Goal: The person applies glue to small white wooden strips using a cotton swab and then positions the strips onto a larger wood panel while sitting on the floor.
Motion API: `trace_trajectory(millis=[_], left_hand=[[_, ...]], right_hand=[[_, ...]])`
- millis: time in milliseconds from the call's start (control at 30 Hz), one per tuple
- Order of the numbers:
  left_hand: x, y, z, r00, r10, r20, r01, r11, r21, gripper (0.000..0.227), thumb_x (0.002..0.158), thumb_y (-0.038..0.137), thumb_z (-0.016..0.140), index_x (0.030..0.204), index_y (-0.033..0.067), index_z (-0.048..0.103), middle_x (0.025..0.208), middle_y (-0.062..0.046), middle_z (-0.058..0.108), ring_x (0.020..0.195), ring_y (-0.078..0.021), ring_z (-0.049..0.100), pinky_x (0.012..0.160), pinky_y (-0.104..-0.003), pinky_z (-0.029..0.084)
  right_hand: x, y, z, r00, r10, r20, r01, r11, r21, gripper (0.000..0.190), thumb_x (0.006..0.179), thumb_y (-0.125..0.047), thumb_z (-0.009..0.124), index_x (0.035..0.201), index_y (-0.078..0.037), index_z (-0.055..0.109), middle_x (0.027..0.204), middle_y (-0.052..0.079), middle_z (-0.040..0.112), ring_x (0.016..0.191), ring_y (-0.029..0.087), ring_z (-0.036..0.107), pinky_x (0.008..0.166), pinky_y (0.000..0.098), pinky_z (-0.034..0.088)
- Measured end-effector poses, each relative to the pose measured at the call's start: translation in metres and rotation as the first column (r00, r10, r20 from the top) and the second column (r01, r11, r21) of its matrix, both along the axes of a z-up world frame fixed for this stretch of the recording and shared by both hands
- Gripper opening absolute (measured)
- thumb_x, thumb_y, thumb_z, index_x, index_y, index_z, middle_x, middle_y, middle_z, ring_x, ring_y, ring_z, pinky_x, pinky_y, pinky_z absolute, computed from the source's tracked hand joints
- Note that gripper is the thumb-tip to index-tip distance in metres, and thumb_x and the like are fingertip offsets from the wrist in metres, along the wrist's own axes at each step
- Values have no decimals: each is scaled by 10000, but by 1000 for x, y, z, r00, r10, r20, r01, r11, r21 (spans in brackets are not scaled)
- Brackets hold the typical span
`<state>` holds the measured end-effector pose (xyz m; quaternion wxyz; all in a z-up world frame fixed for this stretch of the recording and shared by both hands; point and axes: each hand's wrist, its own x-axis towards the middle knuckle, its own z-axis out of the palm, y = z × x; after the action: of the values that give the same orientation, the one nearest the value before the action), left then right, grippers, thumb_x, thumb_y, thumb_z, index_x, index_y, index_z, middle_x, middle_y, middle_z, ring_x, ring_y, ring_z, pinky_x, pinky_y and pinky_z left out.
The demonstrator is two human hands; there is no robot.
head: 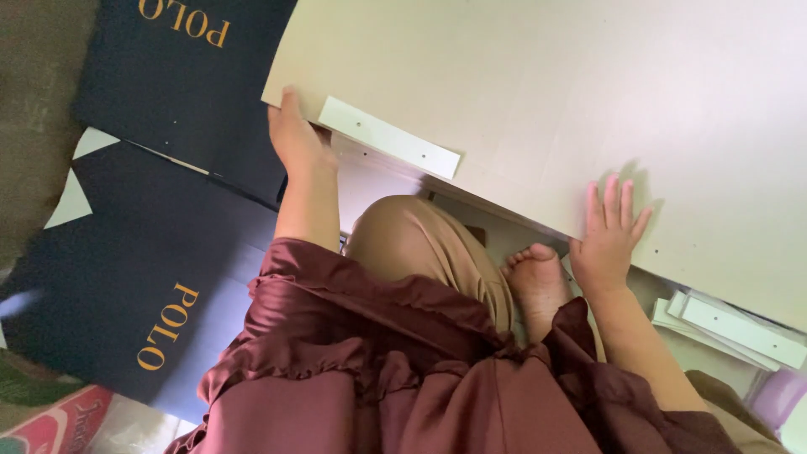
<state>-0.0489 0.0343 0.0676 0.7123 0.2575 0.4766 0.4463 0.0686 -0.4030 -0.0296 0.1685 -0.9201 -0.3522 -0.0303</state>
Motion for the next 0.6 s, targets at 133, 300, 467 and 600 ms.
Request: trace_trajectory(millis=[133, 300, 467, 600], left_hand=[[-12, -14, -13, 1000, 18, 18, -15, 985, -174, 743, 934, 520, 664, 1497, 75, 472, 1513, -248, 519, 1404, -450, 499, 1161, -643, 385], [-22, -29, -95, 877, -383, -290, 305, 911, -278, 563, 940, 241, 765, 1378, 24, 486, 1101, -187, 602, 976, -364, 714, 846, -477, 645], [-23, -27, -142, 831, -478, -286, 382, 863, -330, 437, 938, 151, 753, 1308, 13, 565, 939, -124, 569, 807, -255, 696, 727, -411, 698], [-22, -29, -135, 823, -483, -299, 399, 866, -302, 412, 940, 156, 752, 1278, 0, 575, 883, -99, 553, 761, -213, 675, 714, -404, 702]], right_hand=[[12, 9, -24, 964, 170, 202, -182, 983, 38, 754, 787, 49, 586, 1540, 4, 565, 1644, 231, 475, 1520, 479, 345, 1108, 811, 135], [10, 26, -23, 967, 192, 169, -194, 981, -1, 694, 853, 37, 576, 1546, -11, 561, 1633, 192, 510, 1519, 411, 409, 1135, 784, 179], [8, 31, -11, 982, 174, 71, -171, 984, -39, 751, 816, 27, 622, 1560, -13, 528, 1655, 183, 466, 1539, 400, 361, 1141, 801, 182], [10, 30, -10, 992, 112, 56, -110, 993, -33, 758, 832, -51, 677, 1570, 5, 513, 1655, 224, 448, 1540, 433, 334, 1136, 810, 154]])
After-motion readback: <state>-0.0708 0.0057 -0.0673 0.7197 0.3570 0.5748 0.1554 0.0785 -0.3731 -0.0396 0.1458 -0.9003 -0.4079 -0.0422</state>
